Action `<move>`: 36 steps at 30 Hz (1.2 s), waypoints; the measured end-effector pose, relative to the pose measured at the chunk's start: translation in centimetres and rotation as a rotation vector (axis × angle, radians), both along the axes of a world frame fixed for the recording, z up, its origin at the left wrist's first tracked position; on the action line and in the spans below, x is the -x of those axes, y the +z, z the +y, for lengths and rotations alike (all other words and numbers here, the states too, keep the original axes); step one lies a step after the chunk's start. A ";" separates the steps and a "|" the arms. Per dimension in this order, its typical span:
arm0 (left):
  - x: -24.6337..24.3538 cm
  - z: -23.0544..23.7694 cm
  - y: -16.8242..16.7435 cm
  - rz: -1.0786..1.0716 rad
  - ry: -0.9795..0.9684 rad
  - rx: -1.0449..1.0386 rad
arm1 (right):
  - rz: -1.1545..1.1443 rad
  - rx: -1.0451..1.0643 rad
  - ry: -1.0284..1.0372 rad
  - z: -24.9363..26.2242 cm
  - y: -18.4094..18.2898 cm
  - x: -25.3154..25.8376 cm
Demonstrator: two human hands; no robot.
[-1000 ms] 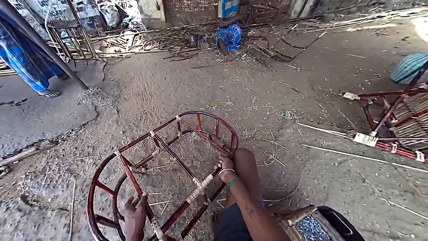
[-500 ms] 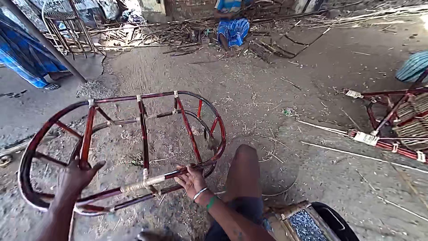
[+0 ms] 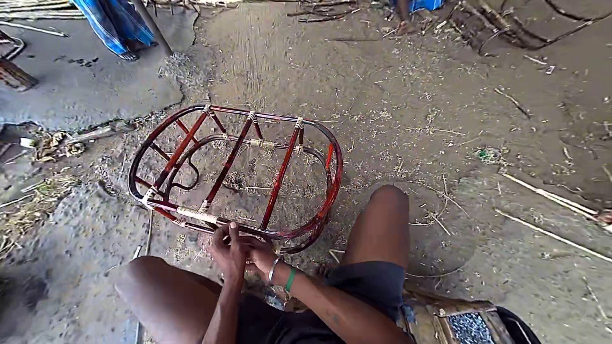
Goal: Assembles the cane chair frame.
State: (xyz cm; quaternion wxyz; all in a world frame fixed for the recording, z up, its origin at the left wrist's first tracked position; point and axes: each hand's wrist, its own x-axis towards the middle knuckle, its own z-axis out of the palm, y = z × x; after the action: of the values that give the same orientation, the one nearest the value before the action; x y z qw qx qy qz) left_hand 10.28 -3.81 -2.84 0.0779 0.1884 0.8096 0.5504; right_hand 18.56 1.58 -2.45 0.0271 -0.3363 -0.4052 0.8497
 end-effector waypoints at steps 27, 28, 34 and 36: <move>-1.2 -0.4 0.4 -0.398 0.384 0.019 | -0.248 -1.699 0.708 11.6 -1.6 -12.5; -1.7 -0.3 -0.1 -0.393 0.459 -0.043 | -0.184 -1.788 0.584 11.7 -1.7 -12.2; -9.9 0.4 -2.0 0.141 0.115 -0.172 | -0.294 -1.600 0.063 13.0 9.4 -1.2; -10.5 0.5 -1.3 0.161 0.001 -0.153 | -0.332 -1.317 0.145 14.7 13.9 2.0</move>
State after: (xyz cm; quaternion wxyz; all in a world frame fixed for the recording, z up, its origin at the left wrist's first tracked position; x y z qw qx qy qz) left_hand 20.76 -3.31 -4.18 -0.0023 0.2371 0.7689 0.5937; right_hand 16.53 16.30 11.40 0.1065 -0.3477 -0.8580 0.3627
